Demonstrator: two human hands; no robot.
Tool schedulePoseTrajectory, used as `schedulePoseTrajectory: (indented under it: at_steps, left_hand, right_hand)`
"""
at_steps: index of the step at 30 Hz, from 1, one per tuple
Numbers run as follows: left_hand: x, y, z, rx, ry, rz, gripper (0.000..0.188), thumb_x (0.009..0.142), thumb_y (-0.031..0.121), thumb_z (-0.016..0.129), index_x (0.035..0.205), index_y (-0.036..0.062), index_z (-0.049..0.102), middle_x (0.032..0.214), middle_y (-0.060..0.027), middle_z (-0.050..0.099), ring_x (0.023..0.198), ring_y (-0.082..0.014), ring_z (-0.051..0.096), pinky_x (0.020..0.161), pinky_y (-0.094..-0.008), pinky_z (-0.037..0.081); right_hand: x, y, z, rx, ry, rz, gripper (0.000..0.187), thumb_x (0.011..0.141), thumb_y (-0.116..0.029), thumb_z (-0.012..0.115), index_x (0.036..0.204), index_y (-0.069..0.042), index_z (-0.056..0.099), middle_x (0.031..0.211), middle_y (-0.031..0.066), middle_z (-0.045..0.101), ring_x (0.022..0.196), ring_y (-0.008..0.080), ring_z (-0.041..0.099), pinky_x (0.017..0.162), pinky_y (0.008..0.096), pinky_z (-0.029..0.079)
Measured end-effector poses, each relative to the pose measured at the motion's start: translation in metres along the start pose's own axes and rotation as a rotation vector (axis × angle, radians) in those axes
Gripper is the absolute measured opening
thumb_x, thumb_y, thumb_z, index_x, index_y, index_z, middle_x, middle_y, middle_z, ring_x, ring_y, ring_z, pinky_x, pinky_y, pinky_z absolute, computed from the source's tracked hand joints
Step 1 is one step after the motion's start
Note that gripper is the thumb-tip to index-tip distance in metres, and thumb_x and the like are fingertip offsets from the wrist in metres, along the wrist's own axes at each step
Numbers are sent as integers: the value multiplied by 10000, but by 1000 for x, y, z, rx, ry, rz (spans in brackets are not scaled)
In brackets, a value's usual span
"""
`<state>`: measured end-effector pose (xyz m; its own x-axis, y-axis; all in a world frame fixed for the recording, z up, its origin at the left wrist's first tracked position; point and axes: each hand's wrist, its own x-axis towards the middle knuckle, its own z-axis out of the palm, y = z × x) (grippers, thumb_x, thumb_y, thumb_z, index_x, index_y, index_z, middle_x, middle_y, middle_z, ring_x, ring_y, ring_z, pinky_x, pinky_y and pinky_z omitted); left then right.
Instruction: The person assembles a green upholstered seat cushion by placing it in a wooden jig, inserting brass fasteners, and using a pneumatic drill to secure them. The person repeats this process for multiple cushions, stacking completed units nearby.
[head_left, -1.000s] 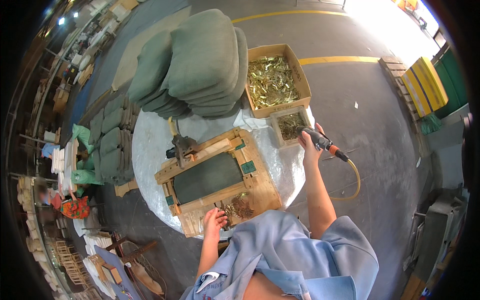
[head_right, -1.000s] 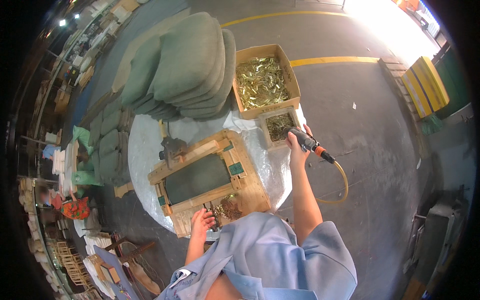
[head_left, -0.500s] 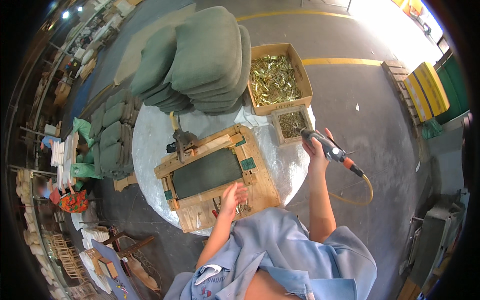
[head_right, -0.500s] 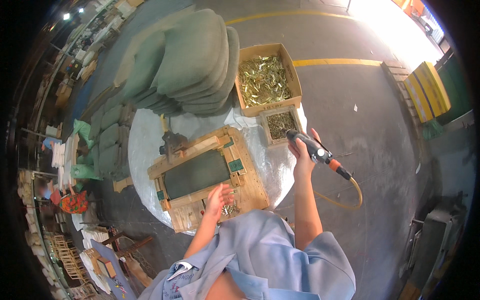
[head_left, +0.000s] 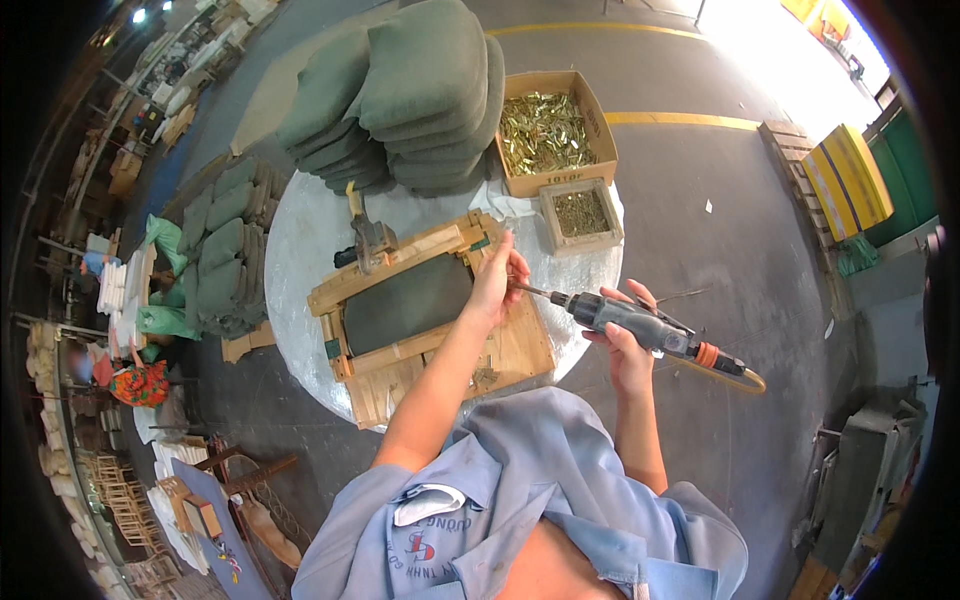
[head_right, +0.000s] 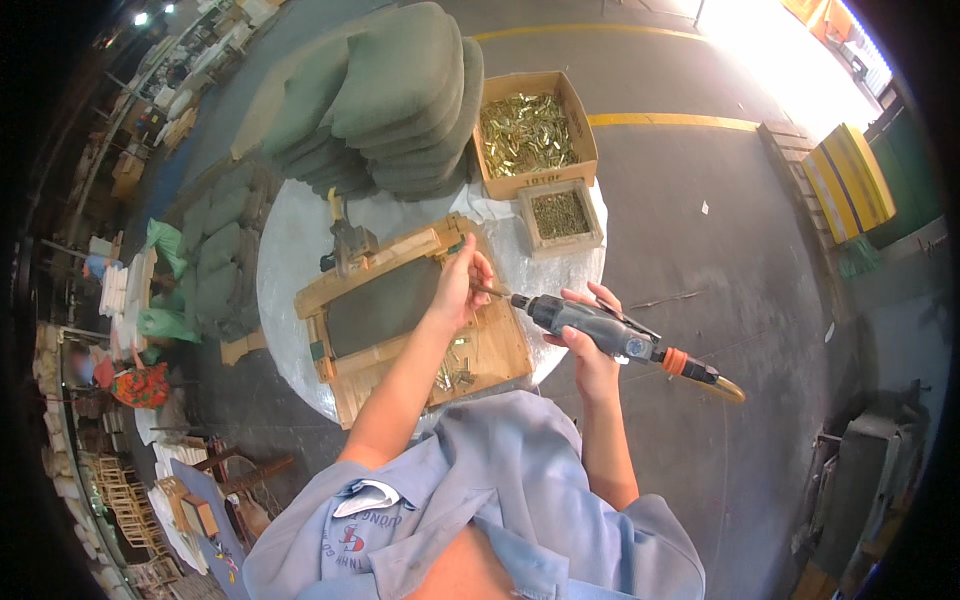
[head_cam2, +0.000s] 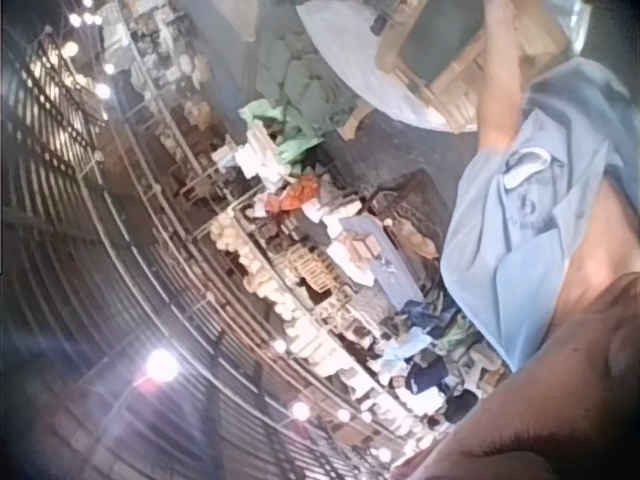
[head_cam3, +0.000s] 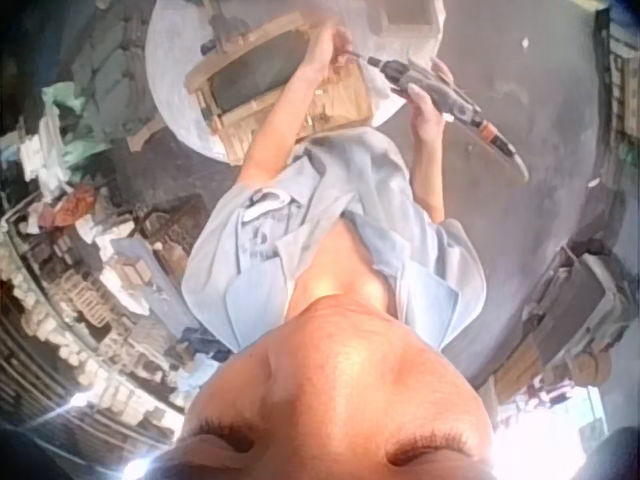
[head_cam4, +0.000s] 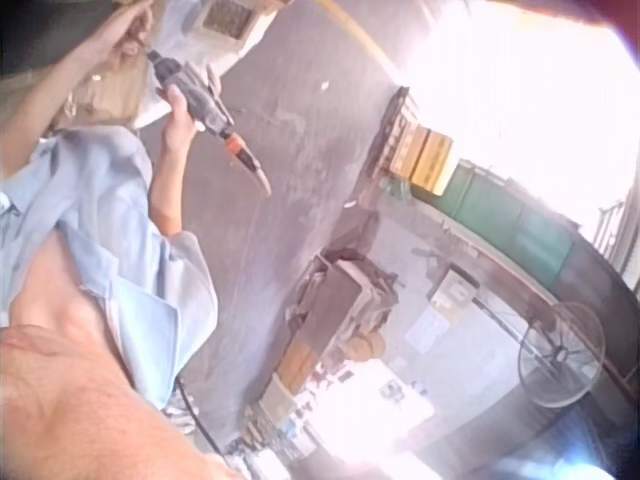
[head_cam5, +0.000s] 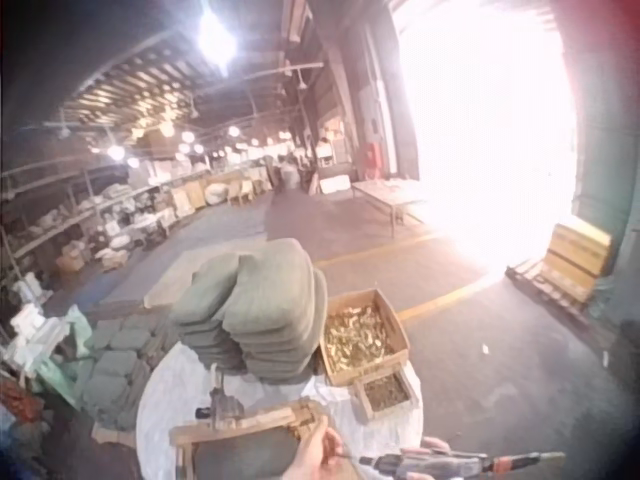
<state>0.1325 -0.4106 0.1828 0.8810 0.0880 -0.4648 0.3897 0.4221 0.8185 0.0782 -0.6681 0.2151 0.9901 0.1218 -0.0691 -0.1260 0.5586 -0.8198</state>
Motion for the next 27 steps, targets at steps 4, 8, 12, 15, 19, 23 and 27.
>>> schedulePoseTrajectory:
  at_steps: [4, 8, 12, 15, 19, 23, 27]
  left_hand:
    - [11, -24, -28, -42, 218, 81, 523, 1083, 526, 674, 742, 146, 562, 585, 35, 498, 377, -71, 382, 371, -239, 240]
    - [14, -15, -139, -661, -1, 174, 562, 1134, 557, 552, 741, 154, 546, 557, 48, 392, 363, -79, 352, 363, -255, 214]
    - [-48, 39, -107, -806, 17, 172, 586, 1152, 559, 485, 1041, 59, 769, 773, -51, 704, 630, -200, 637, 536, -274, 474]
    - [-71, 42, -125, -861, 71, 208, 589, 1132, 555, 535, 1233, 13, 741, 972, -122, 774, 814, -255, 706, 693, -320, 580]
    - [-66, 16, -147, -866, 439, 113, 397, 1076, 396, 700, 1174, 12, 720, 937, -92, 732, 810, -239, 687, 706, -333, 597]
    - [-74, -39, -190, -743, 473, 95, 262, 1037, 353, 765, 991, 120, 656, 622, 42, 480, 508, -102, 457, 456, -278, 352]
    - [-79, -74, -198, -671, 520, -52, 295, 1034, 407, 760, 926, 147, 670, 576, 54, 440, 449, -94, 388, 403, -263, 294]
  right_hand:
    - [-5, 12, -5, -156, -60, -37, 857, 868, -187, 821, 1613, -115, 403, 1464, 203, 626, 1257, 316, 703, 872, 444, 693]
    - [26, 30, -1, -198, 28, -107, 757, 939, -111, 775, 1607, -132, 420, 1487, 177, 608, 1253, 297, 687, 930, 428, 664]
    - [83, 51, -29, -267, 204, -250, 780, 910, -55, 835, 1587, -111, 452, 1458, 155, 605, 1264, 275, 662, 939, 391, 656]
    - [124, 74, -40, -369, 227, -303, 776, 906, -51, 851, 1583, -115, 476, 1459, 143, 607, 1211, 254, 685, 908, 360, 641]
    - [155, 94, -57, -422, 234, -260, 727, 899, -8, 852, 1545, -80, 525, 1371, 139, 650, 1119, 215, 700, 866, 320, 618]
    - [144, 100, -51, -462, 244, -452, 705, 905, -51, 854, 1528, -24, 524, 1373, 176, 658, 1189, 247, 685, 970, 357, 605]
    - [129, 87, -42, -410, 241, -418, 744, 909, -102, 860, 1559, -84, 497, 1437, 162, 631, 1233, 259, 688, 964, 390, 631]
